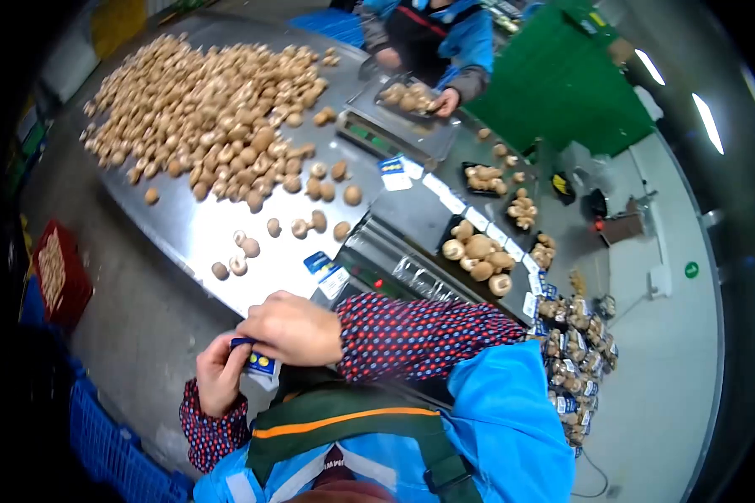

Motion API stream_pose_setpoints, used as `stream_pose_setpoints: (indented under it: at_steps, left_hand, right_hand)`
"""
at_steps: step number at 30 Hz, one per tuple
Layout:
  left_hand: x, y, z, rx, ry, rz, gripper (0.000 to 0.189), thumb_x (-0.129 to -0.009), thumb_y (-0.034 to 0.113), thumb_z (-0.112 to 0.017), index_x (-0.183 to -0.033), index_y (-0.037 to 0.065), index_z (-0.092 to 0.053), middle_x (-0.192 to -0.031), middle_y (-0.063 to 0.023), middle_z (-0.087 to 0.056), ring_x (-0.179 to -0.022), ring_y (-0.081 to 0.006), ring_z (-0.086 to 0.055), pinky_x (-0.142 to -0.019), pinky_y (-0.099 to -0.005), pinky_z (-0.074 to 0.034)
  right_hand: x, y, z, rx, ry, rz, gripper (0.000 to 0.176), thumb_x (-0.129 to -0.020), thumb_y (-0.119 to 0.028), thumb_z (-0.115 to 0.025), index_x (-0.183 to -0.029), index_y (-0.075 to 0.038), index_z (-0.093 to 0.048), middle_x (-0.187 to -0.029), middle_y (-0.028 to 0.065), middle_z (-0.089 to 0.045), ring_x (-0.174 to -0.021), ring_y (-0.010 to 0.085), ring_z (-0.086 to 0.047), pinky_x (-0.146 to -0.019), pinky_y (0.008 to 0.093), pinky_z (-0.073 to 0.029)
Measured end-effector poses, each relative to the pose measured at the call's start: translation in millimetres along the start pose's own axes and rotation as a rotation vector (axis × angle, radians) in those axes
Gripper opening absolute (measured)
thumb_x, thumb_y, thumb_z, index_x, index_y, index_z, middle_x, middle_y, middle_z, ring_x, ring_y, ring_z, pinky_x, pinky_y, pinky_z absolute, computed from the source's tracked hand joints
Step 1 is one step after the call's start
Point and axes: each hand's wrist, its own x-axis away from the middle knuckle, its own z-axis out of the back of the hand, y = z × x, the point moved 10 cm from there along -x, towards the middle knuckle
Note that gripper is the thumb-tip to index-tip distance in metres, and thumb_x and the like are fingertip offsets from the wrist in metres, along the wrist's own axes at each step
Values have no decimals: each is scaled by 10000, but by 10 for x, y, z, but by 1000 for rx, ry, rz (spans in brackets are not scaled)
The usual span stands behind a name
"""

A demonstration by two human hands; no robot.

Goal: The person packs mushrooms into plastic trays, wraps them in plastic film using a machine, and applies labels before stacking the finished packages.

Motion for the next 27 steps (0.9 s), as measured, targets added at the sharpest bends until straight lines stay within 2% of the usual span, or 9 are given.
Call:
stream_pose_setpoints:
  at_steps: [6,8,9,11,16,18,20,22,27]
  left_hand:
    - [125,-596,-127,-28,-147,223,174,-835,117,-635,-912,-39,-640,-770,-38,-649,-718,-84,-574,-647,-242,-461]
    - [308,-1105,-42,88,-91,366,224,-841,151,-630,-975,-29,-633,-869,-61,-654,-851,-123,-588,-761,-277,-471]
    - [323,-1037,116,216,-8,324,273,-847,132,-612,-1076,-14,-585,-930,-77,-649,-865,-144,-600,-791,-288,-480]
    - [500,-1051,519,501,109,486,297,-840,97,-605,-1110,3,-523,-983,-123,-630,-846,-188,-631,-760,-304,-518]
    - [331,-241,873,370,231,2,815,-739,23,-675,-1398,45,-196,-1236,-159,-463,-1045,-229,-548,-877,-330,-469]
    - [348,-201,726,321,128,11,895,-726,13,-673,-1430,65,-122,-1332,-157,-366,-1118,-238,-494,-919,-337,-435]
    - [344,-231,545,281,41,5,708,-755,11,-654,-1369,20,-301,-1325,-135,-397,-1117,-204,-488,-936,-322,-415]
    - [291,-326,340,380,-22,63,470,-814,5,-601,-1260,-13,-452,-1235,-114,-494,-1071,-175,-517,-917,-302,-419]
    - [-1,185,-510,317,-206,163,203,-865,-20,-535,-1063,-30,-577,-1054,-86,-600,-988,-119,-546,-831,-224,-431]
  right_hand:
    - [-87,185,163,30,-99,-57,221,-733,-92,-609,-953,-79,-629,-884,109,-624,-819,262,-599,-770,350,-457]
    - [-225,596,751,-211,79,-160,221,-734,-36,-609,-954,-57,-611,-879,114,-610,-777,241,-601,-678,327,-488]
    - [-280,704,1035,31,169,-114,241,-730,-31,-628,-969,-47,-597,-883,115,-604,-785,239,-598,-697,329,-485]
    - [-291,1191,735,-16,-165,-353,298,-722,-57,-661,-1004,-14,-574,-905,140,-599,-844,240,-598,-745,342,-480]
    - [120,1785,-971,361,-821,-398,495,-728,-139,-701,-1170,-56,-493,-1110,140,-554,-1018,268,-559,-868,369,-457]
    - [215,1865,-1209,472,-784,-397,361,-711,-113,-678,-1039,-89,-530,-1025,123,-557,-999,278,-551,-852,396,-415]
    - [233,1848,-1094,544,-650,-370,399,-718,-155,-668,-1083,-96,-518,-1033,125,-550,-1021,268,-528,-893,398,-366]
    - [206,1386,-681,702,-176,-193,449,-703,-178,-680,-1109,-81,-516,-1059,127,-538,-1019,270,-509,-896,410,-348]
    - [813,380,454,-148,448,-295,441,-792,-149,-652,-1191,-26,-512,-1019,115,-584,-970,270,-551,-855,345,-406]
